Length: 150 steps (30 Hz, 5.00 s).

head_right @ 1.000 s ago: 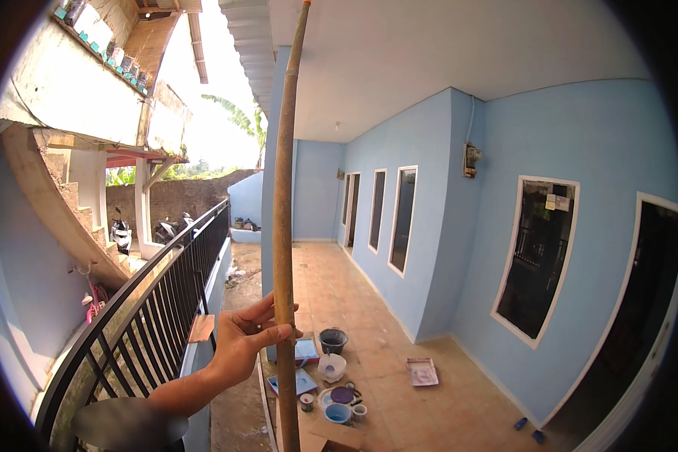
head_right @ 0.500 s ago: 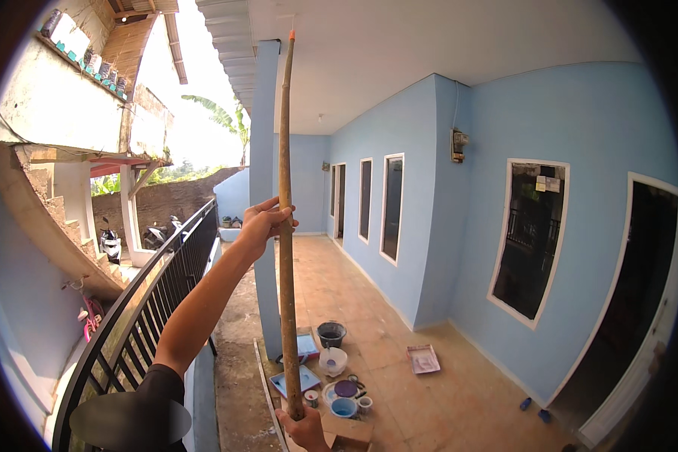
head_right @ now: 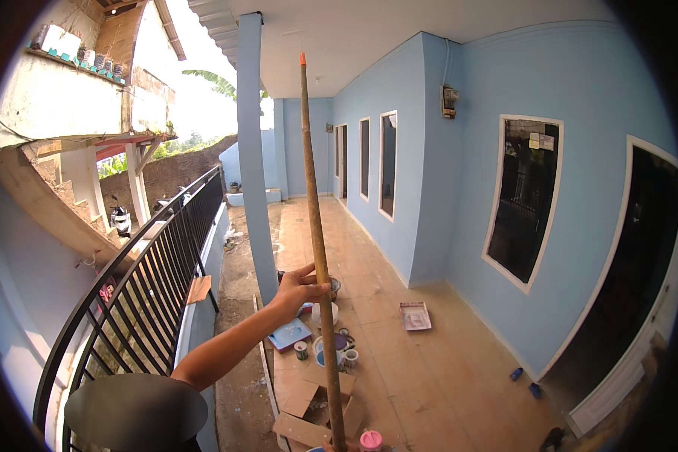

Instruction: The person uses a long bamboo pole with a brush to paint the ceiling of a covered outdoor corridor. They repeatedly dip the brush into a paint tray and apply paint to the ceiling surface. Another person in a green shirt is seen nearby handling paint buckets.

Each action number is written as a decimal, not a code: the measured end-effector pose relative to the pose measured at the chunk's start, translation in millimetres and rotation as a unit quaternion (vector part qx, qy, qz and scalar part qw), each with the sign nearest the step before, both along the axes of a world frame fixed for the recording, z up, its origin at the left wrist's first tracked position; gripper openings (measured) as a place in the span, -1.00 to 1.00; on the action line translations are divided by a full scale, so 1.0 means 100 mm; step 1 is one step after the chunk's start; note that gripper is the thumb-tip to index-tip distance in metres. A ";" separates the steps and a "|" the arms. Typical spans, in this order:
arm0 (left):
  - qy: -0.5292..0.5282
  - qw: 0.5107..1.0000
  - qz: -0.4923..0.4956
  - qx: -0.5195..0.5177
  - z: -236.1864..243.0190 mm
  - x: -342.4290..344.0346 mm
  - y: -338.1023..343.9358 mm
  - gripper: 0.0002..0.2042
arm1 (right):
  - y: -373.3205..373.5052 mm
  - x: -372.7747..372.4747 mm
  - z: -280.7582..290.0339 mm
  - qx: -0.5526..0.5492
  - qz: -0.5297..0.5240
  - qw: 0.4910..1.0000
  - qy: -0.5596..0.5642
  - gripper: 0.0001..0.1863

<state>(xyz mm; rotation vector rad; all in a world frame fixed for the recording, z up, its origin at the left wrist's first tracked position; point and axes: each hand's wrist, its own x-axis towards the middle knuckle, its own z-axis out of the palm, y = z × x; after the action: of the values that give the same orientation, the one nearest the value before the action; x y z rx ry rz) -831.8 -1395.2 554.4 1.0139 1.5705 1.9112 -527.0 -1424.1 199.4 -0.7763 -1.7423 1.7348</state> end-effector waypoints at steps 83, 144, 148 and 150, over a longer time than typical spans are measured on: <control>-0.477 0.750 -0.004 -0.458 -5.63 5.14 4.26 -0.58 | 4.92 4.56 -1.42 -0.108 -0.074 0.796 -0.590 -0.65; -0.205 0.906 -0.055 -0.365 -4.91 4.43 3.82 -0.67 | 5.23 3.20 -1.67 -0.013 0.026 0.887 -0.461 -0.80; -0.184 0.929 -0.143 -0.286 -4.29 5.12 3.53 -0.61 | 4.87 3.29 -1.27 0.027 0.037 0.926 -0.374 -0.80; -0.183 0.931 -0.186 -0.256 -4.09 5.61 3.28 -0.58 | 4.63 3.53 -1.12 0.043 0.044 0.939 -0.338 -0.80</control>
<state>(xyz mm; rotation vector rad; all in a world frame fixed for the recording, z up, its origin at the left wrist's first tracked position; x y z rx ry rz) -271.2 -1067.4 145.2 0.6236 1.4209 1.2471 -173.7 -961.4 87.4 -1.3889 -2.2999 1.5256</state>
